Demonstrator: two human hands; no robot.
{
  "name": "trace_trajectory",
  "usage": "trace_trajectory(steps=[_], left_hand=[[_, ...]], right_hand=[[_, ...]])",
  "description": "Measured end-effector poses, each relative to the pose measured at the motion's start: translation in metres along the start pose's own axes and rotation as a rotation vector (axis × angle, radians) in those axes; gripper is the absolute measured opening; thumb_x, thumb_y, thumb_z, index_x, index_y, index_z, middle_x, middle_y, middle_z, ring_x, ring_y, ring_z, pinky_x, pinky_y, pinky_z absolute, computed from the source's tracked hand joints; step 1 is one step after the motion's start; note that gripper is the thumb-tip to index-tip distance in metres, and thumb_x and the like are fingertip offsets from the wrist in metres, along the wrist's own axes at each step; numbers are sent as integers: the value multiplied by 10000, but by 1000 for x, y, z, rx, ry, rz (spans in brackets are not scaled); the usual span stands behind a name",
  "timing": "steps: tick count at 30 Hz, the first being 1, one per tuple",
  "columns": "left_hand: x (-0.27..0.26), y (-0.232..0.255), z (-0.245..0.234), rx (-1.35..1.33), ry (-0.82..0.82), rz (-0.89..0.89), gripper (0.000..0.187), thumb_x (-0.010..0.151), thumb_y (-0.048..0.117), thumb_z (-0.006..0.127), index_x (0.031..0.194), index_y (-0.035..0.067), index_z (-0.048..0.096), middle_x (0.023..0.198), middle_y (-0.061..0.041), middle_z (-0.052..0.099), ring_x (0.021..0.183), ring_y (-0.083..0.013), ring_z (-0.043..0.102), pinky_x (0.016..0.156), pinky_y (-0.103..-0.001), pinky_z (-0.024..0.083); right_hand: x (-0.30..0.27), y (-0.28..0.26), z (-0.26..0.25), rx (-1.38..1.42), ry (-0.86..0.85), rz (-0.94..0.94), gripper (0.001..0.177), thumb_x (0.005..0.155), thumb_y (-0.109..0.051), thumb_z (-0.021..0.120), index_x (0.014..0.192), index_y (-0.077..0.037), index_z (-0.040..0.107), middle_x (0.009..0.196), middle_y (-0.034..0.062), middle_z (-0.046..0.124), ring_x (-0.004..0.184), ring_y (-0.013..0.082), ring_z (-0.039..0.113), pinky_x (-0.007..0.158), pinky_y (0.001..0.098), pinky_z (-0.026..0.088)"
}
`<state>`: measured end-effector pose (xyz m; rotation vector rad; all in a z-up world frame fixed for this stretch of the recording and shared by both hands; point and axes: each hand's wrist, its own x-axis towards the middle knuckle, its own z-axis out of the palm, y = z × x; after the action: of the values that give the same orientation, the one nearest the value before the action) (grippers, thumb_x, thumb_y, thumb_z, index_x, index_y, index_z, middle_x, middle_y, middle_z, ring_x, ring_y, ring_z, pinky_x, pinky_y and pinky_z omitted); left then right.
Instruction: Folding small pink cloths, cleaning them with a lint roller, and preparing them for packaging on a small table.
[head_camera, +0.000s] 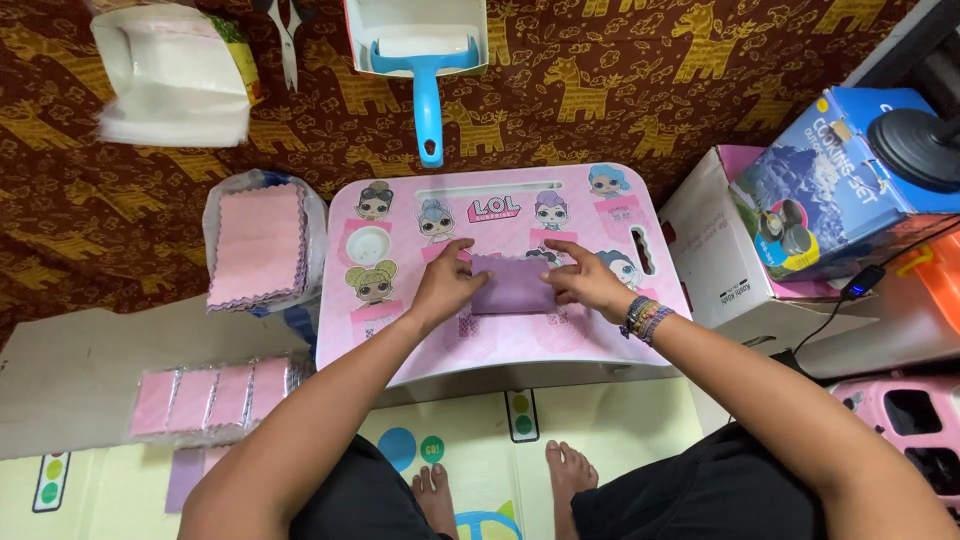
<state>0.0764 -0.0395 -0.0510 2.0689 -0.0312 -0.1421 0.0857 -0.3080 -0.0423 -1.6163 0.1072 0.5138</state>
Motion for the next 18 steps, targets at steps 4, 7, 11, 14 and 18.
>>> trace_trajectory(steps=[4,7,11,14,18], left_hand=[[-4,5,-4,-27,-68,-64,704,768,231,805,1406,137,522,1044,-174,738,929,-247,719,843,-381,586],[-9,5,-5,-39,-80,-80,619,760,173,803,1333,111,576,1087,-176,707,927,-230,715,824,-361,585],[-6,-6,-3,-88,-71,-51,534,739,125,823,1236,43,647,1113,-168,649,888,-206,704,794,-342,582],[3,-29,6,-109,-60,-48,516,728,119,844,1206,38,669,1126,-186,661,848,-189,701,764,-327,583],[7,-37,8,-118,-60,-56,505,716,141,871,1176,36,692,1135,-176,679,825,-173,703,734,-311,588]], right_hand=[[-12,-7,8,-117,14,-52,466,837,-51,752,1292,-60,649,900,116,693,751,152,639,623,257,582],[0,9,4,-182,36,-88,338,801,-45,780,1135,-5,747,896,107,691,712,132,641,591,239,568],[11,20,1,-199,58,-127,379,748,-20,807,1123,1,754,860,116,644,645,144,648,545,255,571],[8,14,4,-196,71,-114,388,752,-2,799,1136,18,743,904,151,655,677,156,657,551,256,567],[15,26,1,-208,70,-128,399,740,9,812,1133,14,743,931,148,643,707,155,665,560,260,570]])
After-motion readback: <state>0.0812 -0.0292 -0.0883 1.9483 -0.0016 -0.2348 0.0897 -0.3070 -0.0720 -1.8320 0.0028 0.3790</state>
